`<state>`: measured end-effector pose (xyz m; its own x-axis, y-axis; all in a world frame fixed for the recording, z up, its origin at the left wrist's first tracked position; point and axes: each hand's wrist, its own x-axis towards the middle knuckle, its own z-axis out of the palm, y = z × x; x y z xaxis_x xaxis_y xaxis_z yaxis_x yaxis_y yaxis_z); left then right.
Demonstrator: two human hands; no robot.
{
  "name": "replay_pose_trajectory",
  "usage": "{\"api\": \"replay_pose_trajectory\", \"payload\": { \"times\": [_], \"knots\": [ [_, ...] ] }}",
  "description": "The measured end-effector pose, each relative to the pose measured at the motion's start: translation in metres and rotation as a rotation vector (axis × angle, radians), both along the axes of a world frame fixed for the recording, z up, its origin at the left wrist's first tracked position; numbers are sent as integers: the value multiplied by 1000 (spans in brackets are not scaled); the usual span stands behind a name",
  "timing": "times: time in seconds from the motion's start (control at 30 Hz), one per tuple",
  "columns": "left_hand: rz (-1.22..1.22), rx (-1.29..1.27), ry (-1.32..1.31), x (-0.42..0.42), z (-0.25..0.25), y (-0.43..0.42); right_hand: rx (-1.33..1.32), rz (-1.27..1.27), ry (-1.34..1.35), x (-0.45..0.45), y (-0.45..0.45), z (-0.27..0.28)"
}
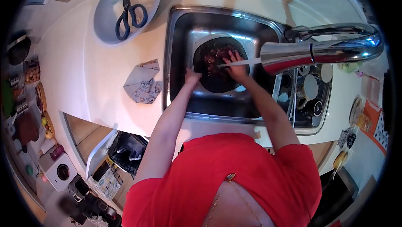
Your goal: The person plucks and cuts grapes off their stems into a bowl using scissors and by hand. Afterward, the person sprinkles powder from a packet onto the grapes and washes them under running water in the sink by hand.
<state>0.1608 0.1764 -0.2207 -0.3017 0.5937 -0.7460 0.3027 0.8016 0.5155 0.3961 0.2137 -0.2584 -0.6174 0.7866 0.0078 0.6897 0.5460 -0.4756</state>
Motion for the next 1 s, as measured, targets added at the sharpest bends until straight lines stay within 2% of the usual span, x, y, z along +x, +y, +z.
{"api": "replay_pose_trajectory", "payload": {
  "times": [0.07,0.1,0.13,0.17,0.2,0.23,0.27,0.3,0.33,0.4,0.43,0.47,0.5,0.53,0.57,0.6,0.67,0.7,0.73,0.8,0.87,0.9,0.97,1.0],
  "knots": [
    [164,24,-453,-10,-90,-18,25,-332,132,-47,2,8],
    [-74,-26,-69,3,-45,-11,56,-283,74,-65,1,8],
    [89,51,-200,7,-68,-22,84,-235,17,-79,-1,7],
    [133,73,-216,9,-56,-24,-1,-123,61,-86,-4,17],
    [171,94,-238,11,-41,-22,-4,-131,63,-85,-6,26],
    [162,90,-244,10,-35,-21,-40,47,-55,-79,-9,32],
    [334,44,-486,7,-29,-19,-78,225,-178,-70,-13,37],
    [510,-7,-728,5,-24,-19,88,220,-156,-52,-22,37],
    [504,-12,-739,4,-18,-17,86,215,-167,-38,-28,47],
    [386,-147,-713,3,-5,-9,-126,-55,-246,-16,-35,68],
    [385,-130,-696,7,16,-5,-229,-241,3,-7,-36,73],
    [361,-128,-705,7,13,-6,-217,-263,-2,0,-35,79],
    [330,-104,-724,4,4,-9,-171,-409,207,6,-34,87],
    [298,-79,-744,8,19,-7,-117,-551,419,10,-31,105],
    [270,-88,-726,9,34,-7,-241,-737,394,15,-31,124],
    [249,-83,-735,12,46,-8,-191,-844,465,17,-31,151],
    [316,-38,-837,15,62,-11,-114,-969,793,29,-23,181],
    [297,-37,-801,18,88,-13,-75,-1023,950,36,-17,193],
    [300,-32,-802,20,93,-18,-42,-1070,1108,46,-9,202],
    [248,71,-899,17,100,-26,1,-1241,1227,71,4,212],
    [250,107,-922,19,110,-36,11,-1469,1221,94,18,206],
    [304,158,-975,24,129,-40,5,-1455,1228,99,22,208],
    [351,234,-1038,27,145,-48,6,-1549,1003,111,32,216],
    [358,247,-1037,27,151,-52,4,-1534,1007,128,43,211]
  ]
}}
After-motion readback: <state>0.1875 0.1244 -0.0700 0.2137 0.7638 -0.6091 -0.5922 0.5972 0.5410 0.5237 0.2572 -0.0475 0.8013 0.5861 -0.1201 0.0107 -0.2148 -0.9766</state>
